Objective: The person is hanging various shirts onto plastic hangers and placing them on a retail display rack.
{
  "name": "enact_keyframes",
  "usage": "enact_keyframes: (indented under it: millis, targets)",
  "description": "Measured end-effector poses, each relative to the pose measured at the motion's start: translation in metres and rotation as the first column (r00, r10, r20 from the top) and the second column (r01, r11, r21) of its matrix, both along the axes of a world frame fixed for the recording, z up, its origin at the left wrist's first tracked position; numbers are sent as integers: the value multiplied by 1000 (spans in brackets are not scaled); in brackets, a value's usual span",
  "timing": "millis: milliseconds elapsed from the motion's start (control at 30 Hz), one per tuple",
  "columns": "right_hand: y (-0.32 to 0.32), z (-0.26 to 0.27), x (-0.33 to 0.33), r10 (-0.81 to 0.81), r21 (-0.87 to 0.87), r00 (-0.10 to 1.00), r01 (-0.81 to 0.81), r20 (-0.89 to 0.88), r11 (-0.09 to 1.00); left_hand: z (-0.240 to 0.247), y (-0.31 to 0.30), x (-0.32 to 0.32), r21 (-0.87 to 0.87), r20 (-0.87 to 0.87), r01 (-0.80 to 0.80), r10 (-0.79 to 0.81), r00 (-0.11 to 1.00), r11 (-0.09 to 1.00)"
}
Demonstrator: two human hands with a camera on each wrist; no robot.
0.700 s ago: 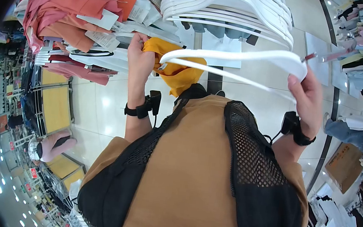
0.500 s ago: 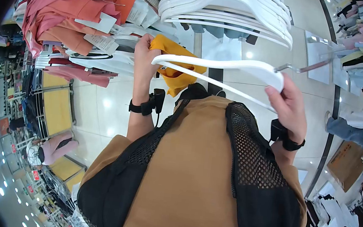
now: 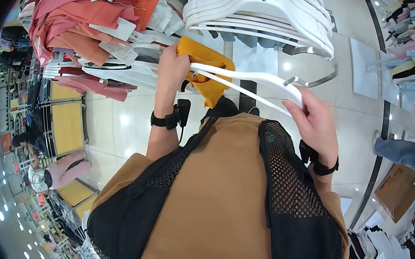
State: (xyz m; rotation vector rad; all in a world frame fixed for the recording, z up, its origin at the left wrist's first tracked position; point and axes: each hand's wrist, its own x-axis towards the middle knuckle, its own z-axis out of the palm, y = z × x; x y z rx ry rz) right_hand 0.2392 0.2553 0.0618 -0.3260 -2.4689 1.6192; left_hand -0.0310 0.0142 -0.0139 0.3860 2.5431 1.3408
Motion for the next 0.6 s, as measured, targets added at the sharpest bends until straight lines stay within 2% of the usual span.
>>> enact_keyframes:
  millis: [67, 133, 200, 267, 333, 367, 400, 467, 533, 600]
  targets:
    - [-8, -7, -6, -1, 6, 1000, 1, -3, 1000, 9, 11, 13, -63, -128, -15, 7, 992, 998]
    - [-17, -15, -13, -14, 83, 997, 21, -75, 996, 21, 21, 30, -58, -169, -3, -6, 986, 998]
    - [-25, -19, -22, 2, 107, 998, 5, -63, 994, 25, 29, 40, -80, -287, -28, 4, 958, 996]
    - [-34, -33, -32, 66, 218, 980, -24, -186, 976, 35, 39, 54, -138, -273, 19, -57, 960, 990]
    - [-42, -41, -43, 68, 200, 973, -23, -220, 980, 47, 50, 72, -20, -252, 116, -118, 960, 993]
    - [-44, -46, -48, 59, 209, 967, -6, -248, 978, 48, 51, 78, 33, -304, 175, -157, 940, 984]
    - [-45, -52, -53, 51, 218, 960, 11, -276, 976, 50, 52, 81, 34, -305, 178, -159, 939, 984]
    - [-45, -68, -64, 39, 205, 949, 27, -313, 978, 60, 55, 84, 170, -285, 278, -223, 932, 945]
    - [-46, -80, -73, 29, 191, 938, 40, -346, 981, 75, 54, 97, 149, -303, 327, -272, 913, 933]
    - [-47, -89, -79, 35, 191, 923, 42, -383, 981, 79, 53, 105, 123, -242, 478, -441, 864, 870]
